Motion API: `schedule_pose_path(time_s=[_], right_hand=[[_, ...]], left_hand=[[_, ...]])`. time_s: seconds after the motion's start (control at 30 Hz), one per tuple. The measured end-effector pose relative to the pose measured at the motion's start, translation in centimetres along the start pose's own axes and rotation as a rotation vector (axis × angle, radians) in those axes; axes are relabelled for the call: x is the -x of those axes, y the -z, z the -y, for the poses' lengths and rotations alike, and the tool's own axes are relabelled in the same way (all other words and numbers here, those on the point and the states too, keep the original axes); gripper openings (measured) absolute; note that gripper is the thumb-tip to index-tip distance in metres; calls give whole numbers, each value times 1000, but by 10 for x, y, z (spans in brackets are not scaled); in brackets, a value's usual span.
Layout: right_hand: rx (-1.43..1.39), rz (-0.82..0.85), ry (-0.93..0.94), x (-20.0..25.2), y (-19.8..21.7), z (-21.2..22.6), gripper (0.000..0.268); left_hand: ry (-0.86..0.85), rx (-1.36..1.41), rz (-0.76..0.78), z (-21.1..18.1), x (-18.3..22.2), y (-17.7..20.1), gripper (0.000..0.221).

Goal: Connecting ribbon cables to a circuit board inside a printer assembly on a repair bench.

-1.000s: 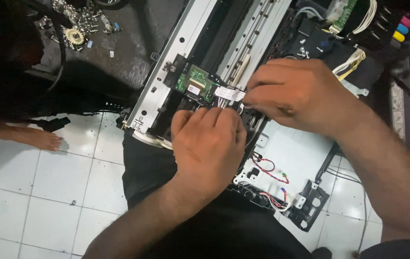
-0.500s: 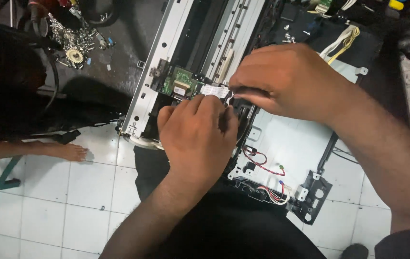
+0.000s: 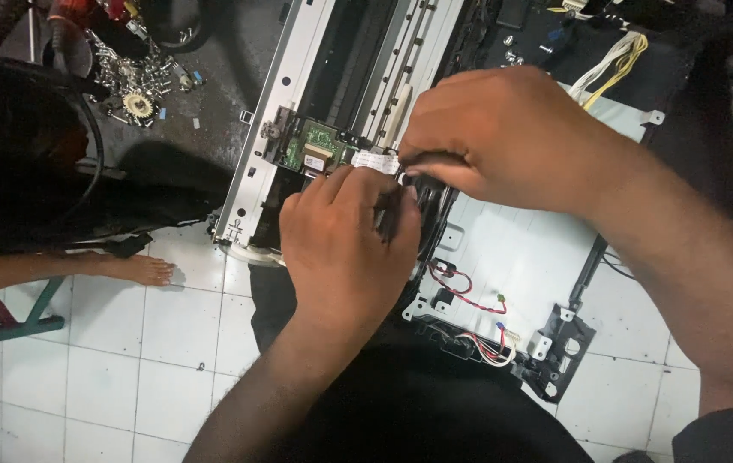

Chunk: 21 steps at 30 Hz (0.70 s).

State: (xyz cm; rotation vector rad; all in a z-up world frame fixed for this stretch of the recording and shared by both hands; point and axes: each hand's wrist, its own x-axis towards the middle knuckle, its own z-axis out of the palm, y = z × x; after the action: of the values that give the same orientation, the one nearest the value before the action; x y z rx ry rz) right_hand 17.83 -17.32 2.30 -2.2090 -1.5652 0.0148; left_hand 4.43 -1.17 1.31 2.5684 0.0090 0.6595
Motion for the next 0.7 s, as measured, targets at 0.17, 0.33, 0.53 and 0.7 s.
schedule_pose_path(time_s=[0.17,0.33,0.53,0.7], right_hand=[[3,155,-121,-11,5,-4,10],[80,104,122,-8,3,-14,18],[107,33,155,-3,1,-11,19],[107,-19,165,0,0,-7,19]], left_hand=[[-19,106,49,5,-7,4,11],[13,46,91,9,-10,2,14],[144,-34,310,7,-18,2,13],[153,-4,345,16,-20,8,10]])
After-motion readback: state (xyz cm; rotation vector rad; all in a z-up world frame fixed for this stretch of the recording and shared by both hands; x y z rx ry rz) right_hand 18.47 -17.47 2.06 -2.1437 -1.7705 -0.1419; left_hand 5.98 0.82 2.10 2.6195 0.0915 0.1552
